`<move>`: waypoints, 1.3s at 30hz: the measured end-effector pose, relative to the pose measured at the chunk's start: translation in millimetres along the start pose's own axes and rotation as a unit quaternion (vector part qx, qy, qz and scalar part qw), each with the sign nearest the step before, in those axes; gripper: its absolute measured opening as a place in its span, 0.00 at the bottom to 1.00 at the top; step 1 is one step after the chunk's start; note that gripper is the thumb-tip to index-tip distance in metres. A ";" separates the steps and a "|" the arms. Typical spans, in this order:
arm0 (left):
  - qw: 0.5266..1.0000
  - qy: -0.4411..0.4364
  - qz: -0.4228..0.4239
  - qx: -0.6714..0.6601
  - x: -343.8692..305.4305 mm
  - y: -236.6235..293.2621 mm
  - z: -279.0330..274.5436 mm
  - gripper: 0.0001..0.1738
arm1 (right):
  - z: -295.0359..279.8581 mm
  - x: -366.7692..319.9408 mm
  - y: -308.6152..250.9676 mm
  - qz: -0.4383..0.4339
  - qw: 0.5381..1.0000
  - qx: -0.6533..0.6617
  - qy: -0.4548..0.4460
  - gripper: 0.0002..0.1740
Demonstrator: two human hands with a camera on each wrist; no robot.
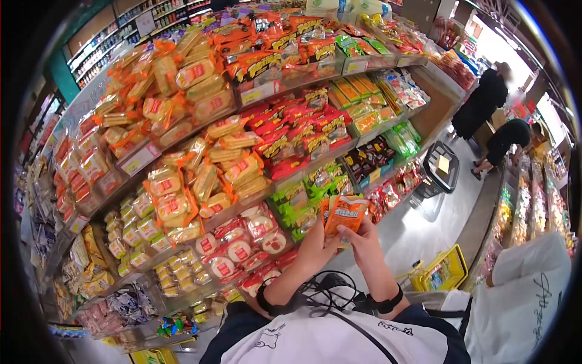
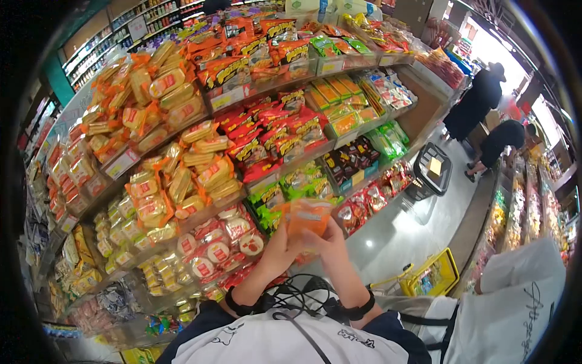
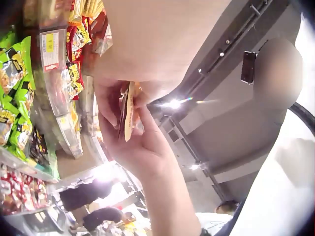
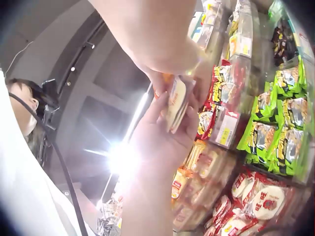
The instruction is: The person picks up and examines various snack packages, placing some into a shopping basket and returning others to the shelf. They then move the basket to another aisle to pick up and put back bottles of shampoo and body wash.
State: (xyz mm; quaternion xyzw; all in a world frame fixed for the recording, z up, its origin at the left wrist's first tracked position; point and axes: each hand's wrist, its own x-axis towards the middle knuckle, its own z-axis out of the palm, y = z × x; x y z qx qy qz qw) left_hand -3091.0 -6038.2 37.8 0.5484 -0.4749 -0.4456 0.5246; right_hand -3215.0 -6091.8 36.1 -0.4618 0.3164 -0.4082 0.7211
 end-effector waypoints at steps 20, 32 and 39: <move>0.905 0.268 0.134 0.301 159.4 43.8 88.2 0.24 | -149.9 449.5 -280.4 -0.306 0.941 -0.140 -0.033 0.26; 0.865 0.405 0.064 0.288 135.7 43.8 86.4 0.18 | -122.5 570.0 -285.1 -0.313 0.886 -0.340 0.039 0.17; 0.852 0.454 0.045 0.259 129.8 45.9 91.1 0.16 | -150.0 648.7 -316.6 -0.354 0.921 -0.159 0.027 0.18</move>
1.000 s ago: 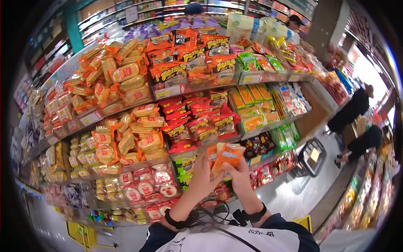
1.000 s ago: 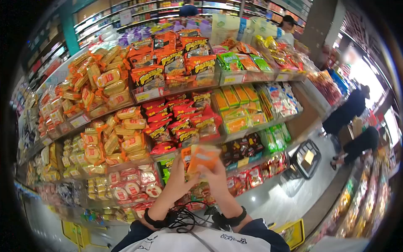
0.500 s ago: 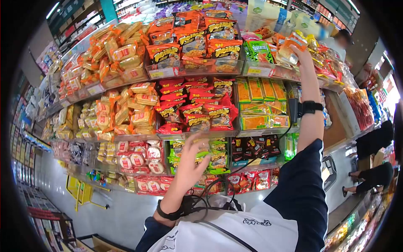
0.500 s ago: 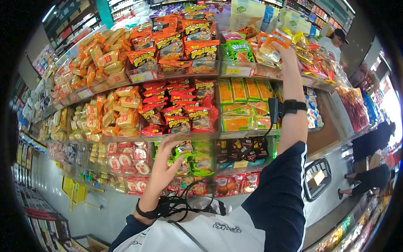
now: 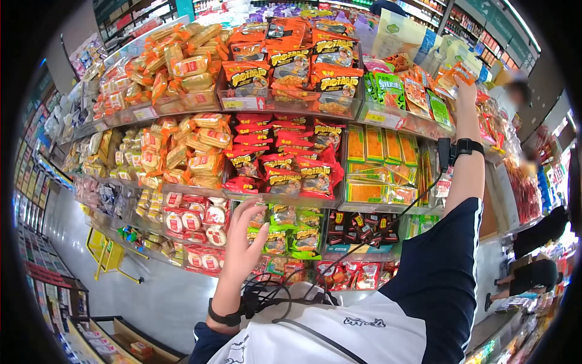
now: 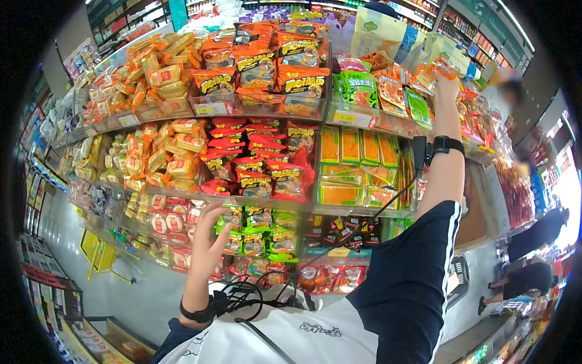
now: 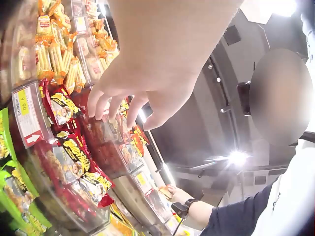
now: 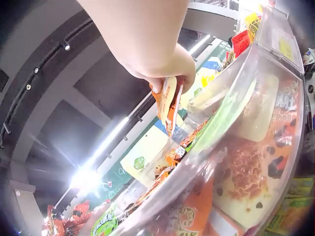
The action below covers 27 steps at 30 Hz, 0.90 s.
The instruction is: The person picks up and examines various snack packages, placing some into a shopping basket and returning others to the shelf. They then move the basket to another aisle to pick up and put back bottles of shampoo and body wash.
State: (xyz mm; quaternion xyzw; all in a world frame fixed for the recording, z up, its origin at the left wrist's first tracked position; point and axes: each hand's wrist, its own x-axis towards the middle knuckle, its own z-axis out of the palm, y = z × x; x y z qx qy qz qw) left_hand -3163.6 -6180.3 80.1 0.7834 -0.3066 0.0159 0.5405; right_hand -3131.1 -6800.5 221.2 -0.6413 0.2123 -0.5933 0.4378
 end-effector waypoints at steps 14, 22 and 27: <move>0.996 0.075 -0.046 0.034 -21.8 -12.2 1.5 0.13 | 41.2 6.1 -12.6 -0.082 0.941 -0.327 0.008 0.27; 0.995 0.086 -0.044 -0.007 -24.1 -11.6 4.2 0.14 | 30.8 11.6 33.2 -0.016 0.984 -0.169 -0.054 0.33; 0.997 0.067 -0.040 -0.002 -27.1 -11.7 -1.1 0.14 | 23.1 4.8 20.0 -0.132 0.952 -0.273 -0.039 0.28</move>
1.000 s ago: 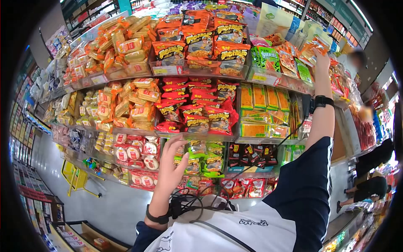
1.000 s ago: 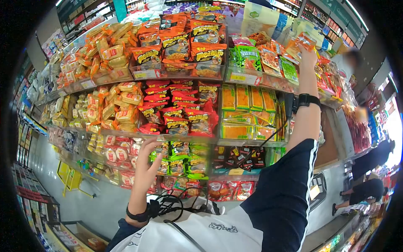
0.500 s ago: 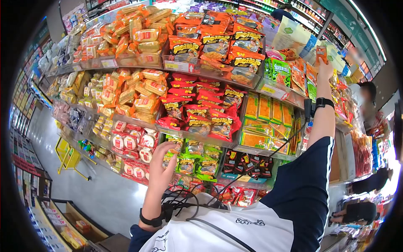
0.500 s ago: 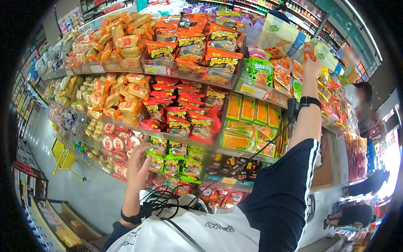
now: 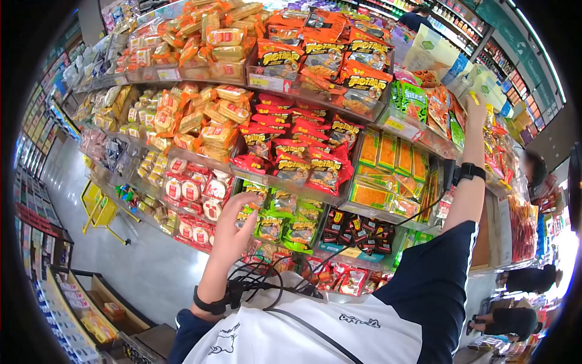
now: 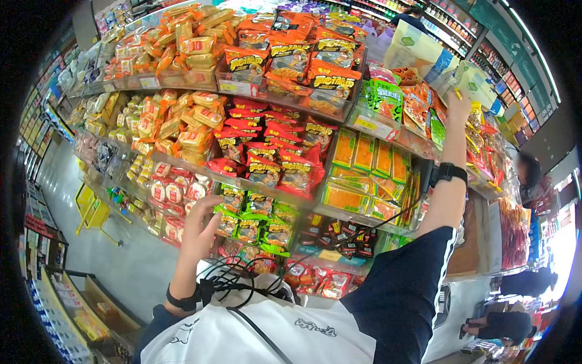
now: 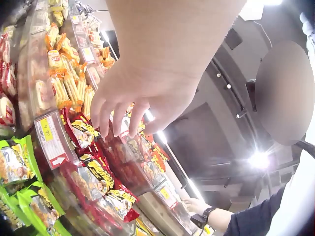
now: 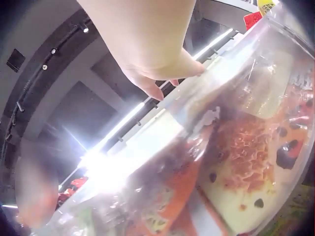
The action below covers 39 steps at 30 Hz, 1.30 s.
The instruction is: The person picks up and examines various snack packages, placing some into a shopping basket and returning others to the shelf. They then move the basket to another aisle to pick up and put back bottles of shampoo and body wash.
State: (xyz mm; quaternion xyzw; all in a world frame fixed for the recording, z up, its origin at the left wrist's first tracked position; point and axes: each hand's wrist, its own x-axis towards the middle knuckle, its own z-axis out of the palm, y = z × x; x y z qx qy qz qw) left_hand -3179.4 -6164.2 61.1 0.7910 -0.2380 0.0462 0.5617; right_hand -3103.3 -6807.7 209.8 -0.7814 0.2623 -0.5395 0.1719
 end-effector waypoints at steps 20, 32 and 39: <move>0.995 0.060 -0.054 -0.053 -24.2 -94.6 -139.9 0.11 | -68.5 -513.8 -317.1 0.061 0.683 0.227 -0.691 0.14; 0.935 0.315 -0.142 0.077 -109.7 -183.9 -465.9 0.10 | 58.3 -654.7 -627.2 -0.251 0.550 0.296 -0.740 0.19; 0.848 0.437 -0.262 0.144 -208.6 -214.3 -558.9 0.08 | 122.9 -731.8 -724.7 -0.430 0.446 0.312 -0.720 0.17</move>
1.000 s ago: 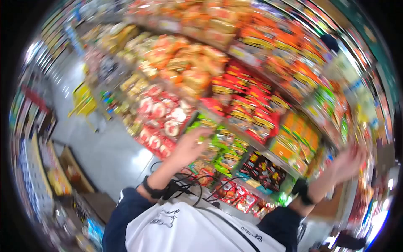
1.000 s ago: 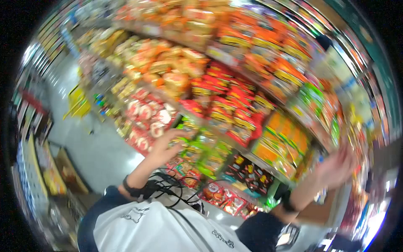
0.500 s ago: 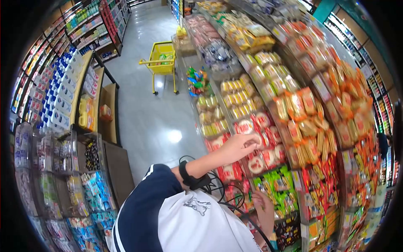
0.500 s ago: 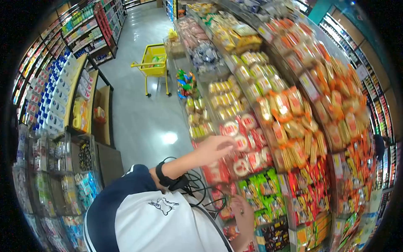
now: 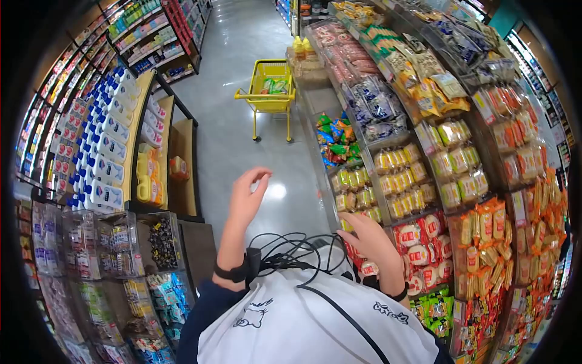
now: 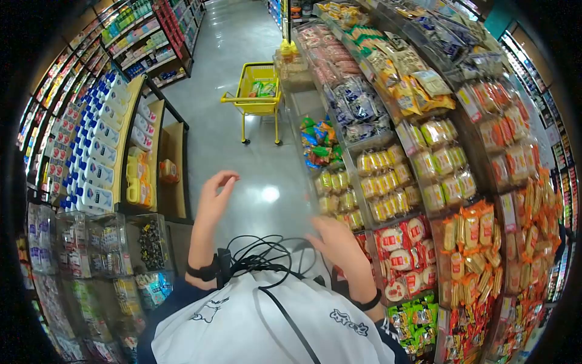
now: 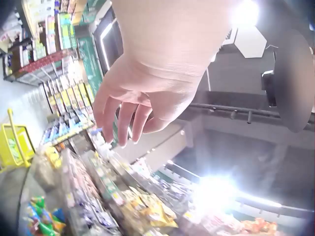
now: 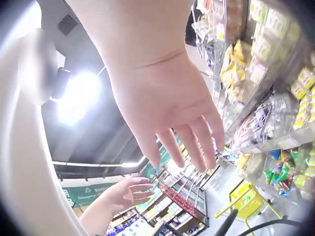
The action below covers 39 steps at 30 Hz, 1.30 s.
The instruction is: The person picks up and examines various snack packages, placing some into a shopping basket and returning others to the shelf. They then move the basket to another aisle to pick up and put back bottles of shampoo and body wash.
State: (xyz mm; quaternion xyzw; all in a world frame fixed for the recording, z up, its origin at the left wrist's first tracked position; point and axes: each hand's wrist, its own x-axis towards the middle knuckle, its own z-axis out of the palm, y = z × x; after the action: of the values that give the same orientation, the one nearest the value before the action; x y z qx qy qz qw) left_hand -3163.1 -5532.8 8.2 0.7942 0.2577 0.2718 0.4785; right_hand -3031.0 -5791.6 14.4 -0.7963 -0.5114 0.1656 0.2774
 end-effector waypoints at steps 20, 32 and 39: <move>0.997 -0.031 -0.047 0.049 341.4 -72.3 -9.3 0.08 | -33.4 442.7 153.0 -0.023 0.985 -0.156 -0.069 0.23; 0.928 -0.101 -0.218 -0.286 544.6 -184.6 -21.6 0.10 | 11.8 577.8 207.9 0.072 0.981 -0.068 -0.164 0.24; 0.887 -0.046 -0.309 -0.339 751.1 -359.5 -24.6 0.11 | 77.4 760.2 243.8 0.208 0.958 -0.031 -0.196 0.25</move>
State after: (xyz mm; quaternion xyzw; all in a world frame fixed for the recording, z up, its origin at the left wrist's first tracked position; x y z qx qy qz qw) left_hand -2693.1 -4867.6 -166.7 0.4754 0.3595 0.1444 0.7899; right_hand -2576.3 -5160.2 -180.6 -0.8452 -0.3838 0.3564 0.1062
